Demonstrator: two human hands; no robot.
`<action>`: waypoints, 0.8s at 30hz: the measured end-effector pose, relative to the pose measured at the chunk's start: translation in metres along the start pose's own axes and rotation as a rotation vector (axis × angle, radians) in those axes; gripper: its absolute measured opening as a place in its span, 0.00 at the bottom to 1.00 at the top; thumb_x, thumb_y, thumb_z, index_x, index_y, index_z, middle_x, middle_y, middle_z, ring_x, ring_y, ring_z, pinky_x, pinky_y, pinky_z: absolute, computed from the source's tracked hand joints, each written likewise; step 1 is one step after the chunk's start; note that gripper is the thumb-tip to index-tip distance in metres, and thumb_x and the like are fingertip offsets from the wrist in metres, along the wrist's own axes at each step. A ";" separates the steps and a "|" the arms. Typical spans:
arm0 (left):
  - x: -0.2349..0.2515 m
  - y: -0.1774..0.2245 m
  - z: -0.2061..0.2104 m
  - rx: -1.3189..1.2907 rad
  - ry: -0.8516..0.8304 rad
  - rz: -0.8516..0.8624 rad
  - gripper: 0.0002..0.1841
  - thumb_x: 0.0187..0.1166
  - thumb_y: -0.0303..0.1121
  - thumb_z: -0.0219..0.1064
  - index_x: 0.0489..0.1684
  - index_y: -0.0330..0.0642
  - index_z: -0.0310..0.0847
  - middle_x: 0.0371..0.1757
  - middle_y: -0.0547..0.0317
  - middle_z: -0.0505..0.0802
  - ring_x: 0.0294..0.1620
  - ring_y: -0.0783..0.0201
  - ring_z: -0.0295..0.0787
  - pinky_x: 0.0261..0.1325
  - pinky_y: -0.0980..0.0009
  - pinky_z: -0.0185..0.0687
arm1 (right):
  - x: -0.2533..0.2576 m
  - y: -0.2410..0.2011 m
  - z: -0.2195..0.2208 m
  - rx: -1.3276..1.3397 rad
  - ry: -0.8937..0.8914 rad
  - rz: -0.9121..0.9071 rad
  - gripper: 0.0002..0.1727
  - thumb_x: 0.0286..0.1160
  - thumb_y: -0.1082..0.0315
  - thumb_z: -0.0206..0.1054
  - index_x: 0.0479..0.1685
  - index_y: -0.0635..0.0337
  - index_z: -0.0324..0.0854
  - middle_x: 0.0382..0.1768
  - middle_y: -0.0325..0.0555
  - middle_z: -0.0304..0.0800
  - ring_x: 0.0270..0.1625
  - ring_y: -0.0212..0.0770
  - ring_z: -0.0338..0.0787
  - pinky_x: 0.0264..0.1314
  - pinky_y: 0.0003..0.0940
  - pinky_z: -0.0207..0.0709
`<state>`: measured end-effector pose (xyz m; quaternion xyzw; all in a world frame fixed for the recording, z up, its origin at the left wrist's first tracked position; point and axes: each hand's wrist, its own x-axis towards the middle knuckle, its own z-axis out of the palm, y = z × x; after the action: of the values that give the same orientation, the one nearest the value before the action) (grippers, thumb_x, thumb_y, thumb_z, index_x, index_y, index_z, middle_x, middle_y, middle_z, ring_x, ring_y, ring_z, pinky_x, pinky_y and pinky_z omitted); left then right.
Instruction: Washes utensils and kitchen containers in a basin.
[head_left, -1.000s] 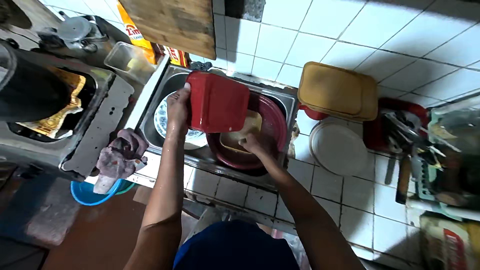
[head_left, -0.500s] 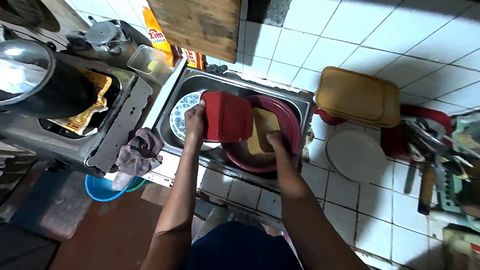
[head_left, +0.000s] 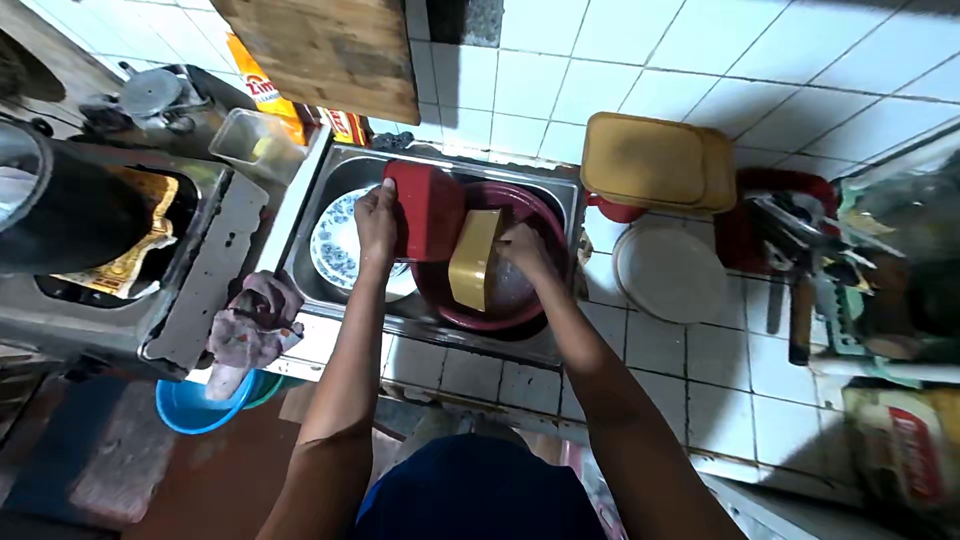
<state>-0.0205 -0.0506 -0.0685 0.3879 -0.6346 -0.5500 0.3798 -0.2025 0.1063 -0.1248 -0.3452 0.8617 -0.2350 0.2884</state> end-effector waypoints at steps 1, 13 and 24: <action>-0.003 0.005 -0.002 -0.006 0.023 0.030 0.20 0.93 0.39 0.52 0.29 0.41 0.81 0.24 0.67 0.87 0.26 0.74 0.86 0.37 0.71 0.86 | 0.002 0.015 0.005 0.027 0.083 0.019 0.26 0.71 0.65 0.76 0.65 0.72 0.81 0.66 0.74 0.82 0.70 0.71 0.82 0.71 0.69 0.73; -0.034 0.026 -0.029 -0.225 0.172 0.182 0.19 0.93 0.35 0.50 0.29 0.47 0.83 0.26 0.70 0.91 0.30 0.74 0.90 0.41 0.71 0.90 | 0.017 0.050 0.096 0.515 -0.384 0.423 0.32 0.79 0.67 0.70 0.82 0.70 0.67 0.75 0.69 0.75 0.74 0.60 0.77 0.76 0.57 0.71; -0.033 0.024 -0.044 -0.279 0.209 0.046 0.20 0.94 0.36 0.50 0.28 0.47 0.83 0.25 0.70 0.91 0.29 0.74 0.90 0.38 0.71 0.90 | -0.016 0.066 0.046 1.149 -0.052 0.532 0.34 0.79 0.48 0.61 0.84 0.52 0.64 0.76 0.62 0.72 0.69 0.63 0.79 0.62 0.67 0.77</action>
<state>0.0317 -0.0358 -0.0413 0.3719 -0.5179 -0.5804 0.5066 -0.1931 0.1512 -0.1926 0.0849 0.6471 -0.5718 0.4970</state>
